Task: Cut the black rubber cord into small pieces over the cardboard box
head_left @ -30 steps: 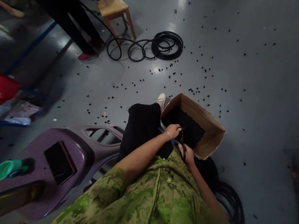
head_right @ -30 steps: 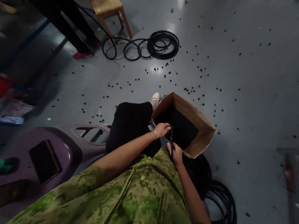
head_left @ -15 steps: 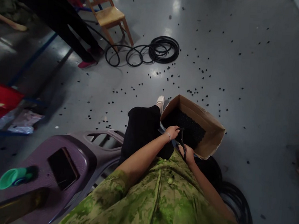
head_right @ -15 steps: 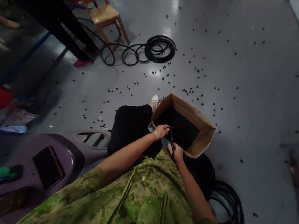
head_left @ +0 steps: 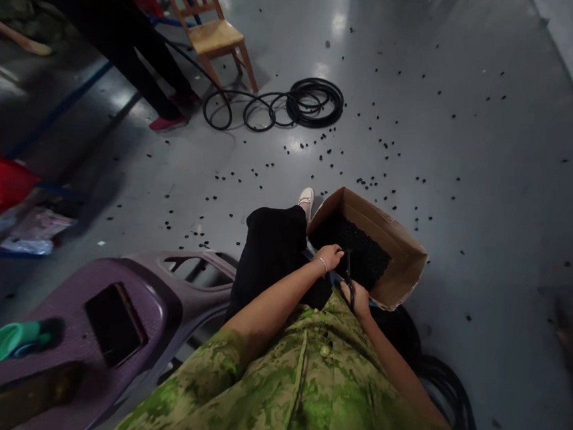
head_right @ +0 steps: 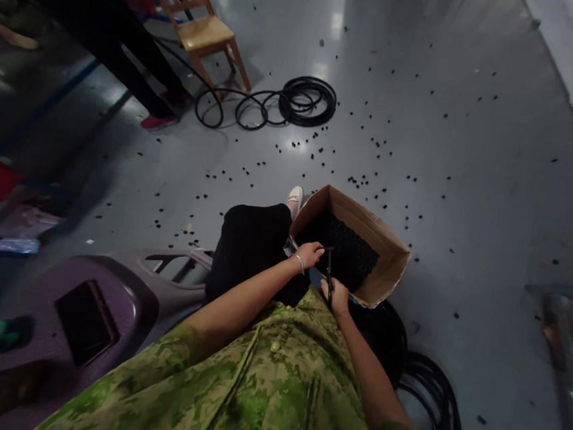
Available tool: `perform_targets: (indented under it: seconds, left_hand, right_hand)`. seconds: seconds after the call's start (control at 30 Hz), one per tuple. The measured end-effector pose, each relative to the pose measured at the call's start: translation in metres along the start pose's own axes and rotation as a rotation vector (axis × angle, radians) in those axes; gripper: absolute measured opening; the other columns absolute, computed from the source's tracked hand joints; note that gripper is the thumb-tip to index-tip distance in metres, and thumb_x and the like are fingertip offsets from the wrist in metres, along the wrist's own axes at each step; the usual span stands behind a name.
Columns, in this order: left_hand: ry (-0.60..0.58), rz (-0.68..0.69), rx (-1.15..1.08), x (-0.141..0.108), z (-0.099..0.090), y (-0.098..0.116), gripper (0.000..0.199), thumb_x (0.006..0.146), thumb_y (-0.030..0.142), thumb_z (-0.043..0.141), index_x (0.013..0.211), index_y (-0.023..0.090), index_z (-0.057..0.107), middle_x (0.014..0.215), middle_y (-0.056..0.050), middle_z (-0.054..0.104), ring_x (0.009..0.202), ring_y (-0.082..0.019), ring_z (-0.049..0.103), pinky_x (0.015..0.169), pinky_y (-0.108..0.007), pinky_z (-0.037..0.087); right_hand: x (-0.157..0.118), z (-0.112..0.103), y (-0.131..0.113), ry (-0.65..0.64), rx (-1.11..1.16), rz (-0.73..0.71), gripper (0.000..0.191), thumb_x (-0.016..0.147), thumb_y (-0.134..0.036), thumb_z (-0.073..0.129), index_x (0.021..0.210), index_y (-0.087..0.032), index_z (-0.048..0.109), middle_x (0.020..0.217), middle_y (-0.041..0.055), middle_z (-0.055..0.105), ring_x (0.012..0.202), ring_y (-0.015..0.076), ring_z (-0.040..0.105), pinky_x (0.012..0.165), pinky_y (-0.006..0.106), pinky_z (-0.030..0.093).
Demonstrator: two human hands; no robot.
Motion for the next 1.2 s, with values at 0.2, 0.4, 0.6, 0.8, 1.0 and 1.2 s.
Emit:
perform_targets:
  seconds: [0.2,0.4,0.6,0.8,1.0,1.2]
  left_hand:
    - [0.012,0.029,-0.001,-0.002,-0.001,0.005,0.029,0.091,0.030,0.046,0.104,0.017,0.069,0.088,-0.006,0.070,0.082,-0.016,0.064,0.076,-0.024,0.046]
    - [0.015,0.060,0.010,-0.006,-0.006,0.013,0.028,0.091,0.028,0.046,0.103,0.018,0.070,0.097,-0.006,0.071,0.089,-0.017,0.063,0.082,-0.025,0.045]
    - [-0.002,0.079,0.077,-0.013,-0.010,0.020,0.029,0.092,0.028,0.045,0.108,0.019,0.068,0.105,-0.005,0.070,0.097,-0.017,0.062,0.086,-0.024,0.045]
    - [-0.057,0.117,0.182,-0.020,-0.005,0.027,0.030,0.093,0.030,0.043,0.108,0.020,0.068,0.106,-0.006,0.070,0.099,-0.018,0.063,0.088,-0.025,0.045]
    - [-0.079,0.156,0.241,-0.021,-0.001,0.030,0.029,0.093,0.031,0.044,0.108,0.022,0.067,0.107,-0.005,0.070,0.101,-0.018,0.062,0.089,-0.025,0.045]
    - [-0.091,0.193,0.272,-0.018,0.004,0.031,0.030,0.093,0.030,0.044,0.113,0.022,0.065,0.109,-0.005,0.069,0.102,-0.018,0.062,0.091,-0.025,0.045]
  right_hand:
    - [-0.005,-0.004,-0.005,-0.059,0.092,0.038,0.046,0.072,-0.063,0.049,0.064,-0.019,0.059,0.062,0.0046,0.062,0.060,0.0185,0.055,0.058,0.028,0.040]
    - [-0.008,-0.005,0.002,-0.116,0.224,0.145,0.048,0.075,-0.064,0.048,0.061,-0.019,0.058,0.064,0.0041,0.062,0.064,0.0177,0.055,0.063,0.028,0.041]
    - [-0.008,-0.007,-0.010,-0.139,0.222,0.141,0.050,0.071,-0.067,0.051,0.061,-0.019,0.056,0.059,0.0006,0.055,0.060,0.0148,0.049,0.061,0.026,0.038]
    - [-0.009,-0.006,-0.012,-0.142,0.253,0.142,0.051,0.073,-0.068,0.050,0.064,-0.018,0.056,0.060,0.0006,0.055,0.061,0.0142,0.047,0.060,0.026,0.038]
    - [-0.009,-0.002,-0.005,-0.145,0.325,0.155,0.051,0.076,-0.066,0.050,0.067,-0.017,0.060,0.060,0.0013,0.057,0.059,0.0147,0.049,0.059,0.027,0.039]
    - [-0.009,-0.004,-0.008,-0.100,0.255,0.128,0.048,0.077,-0.063,0.048,0.067,-0.017,0.059,0.061,0.0013,0.058,0.059,0.0144,0.049,0.059,0.026,0.039]
Point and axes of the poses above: each hand's wrist, its own x-axis towards the middle knuckle, its own z-axis out of the palm, y = z × x, the point moved 10 cm from there along x, towards the middle knuckle
